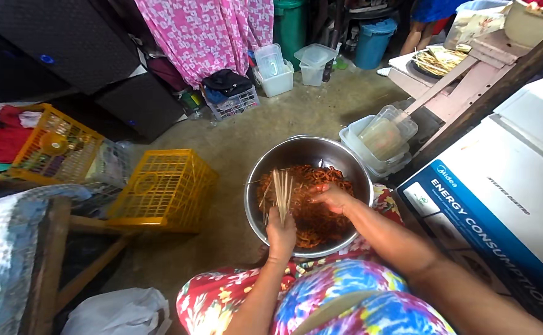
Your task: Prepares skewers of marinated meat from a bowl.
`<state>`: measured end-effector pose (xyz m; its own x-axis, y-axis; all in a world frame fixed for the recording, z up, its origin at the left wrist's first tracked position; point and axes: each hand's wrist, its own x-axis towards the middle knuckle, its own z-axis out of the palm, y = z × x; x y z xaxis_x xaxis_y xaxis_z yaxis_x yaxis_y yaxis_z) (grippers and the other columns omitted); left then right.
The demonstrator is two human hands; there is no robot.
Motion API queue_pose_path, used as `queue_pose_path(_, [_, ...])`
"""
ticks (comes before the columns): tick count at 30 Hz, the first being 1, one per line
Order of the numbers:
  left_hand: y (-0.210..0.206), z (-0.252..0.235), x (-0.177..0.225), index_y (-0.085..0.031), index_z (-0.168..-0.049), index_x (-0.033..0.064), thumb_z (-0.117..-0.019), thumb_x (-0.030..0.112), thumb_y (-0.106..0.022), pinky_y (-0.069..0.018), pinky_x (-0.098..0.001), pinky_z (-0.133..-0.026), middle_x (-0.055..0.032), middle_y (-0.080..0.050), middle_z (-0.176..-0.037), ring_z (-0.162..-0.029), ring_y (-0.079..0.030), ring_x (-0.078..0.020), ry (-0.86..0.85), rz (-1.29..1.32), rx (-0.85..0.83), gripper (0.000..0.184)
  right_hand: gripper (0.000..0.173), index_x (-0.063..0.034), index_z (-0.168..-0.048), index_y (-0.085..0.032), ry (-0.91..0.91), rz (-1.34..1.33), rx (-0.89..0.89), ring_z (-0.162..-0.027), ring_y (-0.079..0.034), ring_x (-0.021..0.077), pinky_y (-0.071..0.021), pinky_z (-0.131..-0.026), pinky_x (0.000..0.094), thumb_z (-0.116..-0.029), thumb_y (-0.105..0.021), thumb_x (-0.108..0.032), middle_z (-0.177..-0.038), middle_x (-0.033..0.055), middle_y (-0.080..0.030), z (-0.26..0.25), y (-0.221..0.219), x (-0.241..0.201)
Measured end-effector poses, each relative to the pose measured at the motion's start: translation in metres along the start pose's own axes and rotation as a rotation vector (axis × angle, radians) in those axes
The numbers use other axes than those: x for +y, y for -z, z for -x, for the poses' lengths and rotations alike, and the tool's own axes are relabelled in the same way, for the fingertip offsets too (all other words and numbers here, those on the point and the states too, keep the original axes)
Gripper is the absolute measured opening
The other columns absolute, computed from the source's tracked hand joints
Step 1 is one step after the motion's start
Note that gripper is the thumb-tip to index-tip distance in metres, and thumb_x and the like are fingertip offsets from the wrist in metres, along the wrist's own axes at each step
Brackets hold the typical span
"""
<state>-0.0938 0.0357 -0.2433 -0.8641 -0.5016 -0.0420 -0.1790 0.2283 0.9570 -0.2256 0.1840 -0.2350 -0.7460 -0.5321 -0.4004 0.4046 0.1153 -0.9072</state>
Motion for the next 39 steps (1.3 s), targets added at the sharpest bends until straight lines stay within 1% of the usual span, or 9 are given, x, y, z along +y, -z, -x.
queue_pose_path(3, [0.001, -0.001, -0.001, -0.050, -0.127, -0.0044, -0.0994, 0.003, -0.054, -0.0555, -0.0290, -0.055, -0.0051, -0.060, -0.075, -0.056, -0.060, -0.0112, 0.022, 0.003, -0.006, 0.029, 0.020, 0.0080, -0.114, -0.060, 0.048, -0.269, 0.143, -0.080, -0.067, 0.0186, -0.0596, -0.078, 0.0346, -0.0941, -0.059, 0.009, -0.097, 0.0120, -0.067, -0.004, 0.003, -0.004])
queue_pose_path(6, [0.001, -0.001, 0.001, -0.053, -0.127, -0.0036, -0.0986, 0.003, -0.055, -0.0559, -0.0307, -0.057, -0.0075, -0.063, -0.082, -0.059, -0.061, -0.0124, 0.020, -0.029, -0.128, 0.030, 0.015, 0.0051, -0.108, -0.060, 0.082, -0.450, 0.225, -0.080, -0.065, 0.0205, -0.0587, -0.077, 0.0378, -0.0942, -0.057, 0.011, -0.095, 0.0117, -0.065, -0.010, 0.004, -0.004])
queue_pose_path(15, [0.002, -0.002, 0.001, -0.052, -0.127, -0.0022, -0.0984, 0.004, -0.056, -0.0555, -0.0313, -0.058, -0.0073, -0.062, -0.081, -0.060, -0.061, -0.0128, 0.021, -0.088, -0.200, 0.030, 0.021, 0.0048, -0.106, -0.064, 0.112, -0.305, 0.234, -0.083, -0.064, 0.0158, -0.0560, -0.074, 0.0317, -0.0874, -0.065, 0.014, -0.098, 0.0104, -0.067, -0.010, 0.004, -0.003])
queue_pose_path(18, [0.002, -0.001, 0.002, -0.052, -0.127, -0.0024, -0.0988, 0.005, -0.056, -0.0555, -0.0318, -0.058, -0.0074, -0.062, -0.080, -0.059, -0.061, -0.0132, 0.023, -0.098, -0.208, 0.030, 0.020, 0.0046, -0.105, -0.064, 0.110, -0.236, 0.232, -0.080, -0.063, 0.0134, -0.0544, -0.068, 0.0279, -0.0867, -0.067, 0.013, -0.098, 0.0100, -0.067, -0.009, 0.003, -0.003])
queue_pose_path(20, [0.003, -0.001, 0.003, -0.052, -0.128, -0.0019, -0.0989, 0.005, -0.056, -0.0551, -0.0315, -0.058, -0.0069, -0.062, -0.079, -0.059, -0.061, -0.0129, 0.025, -0.101, -0.206, 0.030, 0.018, 0.0042, -0.105, -0.066, 0.101, -0.207, 0.221, -0.078, -0.063, 0.0120, -0.0526, -0.065, 0.0261, -0.0882, -0.068, 0.010, -0.097, 0.0095, -0.068, -0.008, 0.002, -0.003])
queue_pose_path(26, [0.002, -0.001, 0.002, -0.053, -0.127, -0.0015, -0.0987, 0.005, -0.056, -0.0554, -0.0312, -0.058, -0.0067, -0.062, -0.079, -0.059, -0.061, -0.0128, 0.029, -0.083, -0.197, 0.029, 0.013, 0.0025, -0.107, -0.069, 0.062, -0.089, 0.180, -0.082, -0.063, 0.0085, -0.0525, -0.071, 0.0247, -0.0941, -0.068, 0.000, -0.099, 0.0067, -0.070, -0.003, 0.001, -0.005])
queue_pose_path(30, [0.002, -0.001, 0.001, -0.053, -0.125, -0.0013, -0.0981, 0.004, -0.056, -0.0548, -0.0300, -0.057, -0.0055, -0.061, -0.078, -0.058, -0.060, -0.0119, 0.024, -0.071, -0.190, 0.028, 0.017, 0.0026, -0.113, -0.066, 0.017, -0.104, 0.118, -0.091, -0.064, 0.0117, -0.0543, -0.080, 0.0298, -0.0963, -0.067, -0.003, -0.106, 0.0085, -0.068, -0.003, 0.002, -0.004])
queue_pose_path(34, [0.001, -0.001, 0.000, -0.053, -0.125, -0.0024, -0.0979, 0.004, -0.056, -0.0549, -0.0290, -0.056, -0.0047, -0.060, -0.077, -0.057, -0.060, -0.0108, 0.008, -0.044, -0.183, 0.028, 0.025, 0.0030, -0.123, -0.056, -0.080, -0.307, 0.083, -0.094, -0.067, 0.0186, -0.0594, -0.081, 0.0382, -0.0996, -0.061, -0.003, -0.110, 0.0118, -0.064, 0.000, 0.000, -0.006])
queue_pose_path(39, [0.001, -0.001, -0.001, -0.053, -0.126, -0.0031, -0.0971, 0.004, -0.055, -0.0555, -0.0309, -0.057, -0.0067, -0.062, -0.079, -0.058, -0.061, -0.0122, -0.011, -0.060, -0.179, 0.030, 0.027, 0.0018, -0.127, -0.054, -0.148, -0.354, 0.038, -0.092, -0.067, 0.0198, -0.0596, -0.078, 0.0390, -0.1008, -0.057, -0.003, -0.111, 0.0121, -0.064, 0.003, -0.007, -0.006])
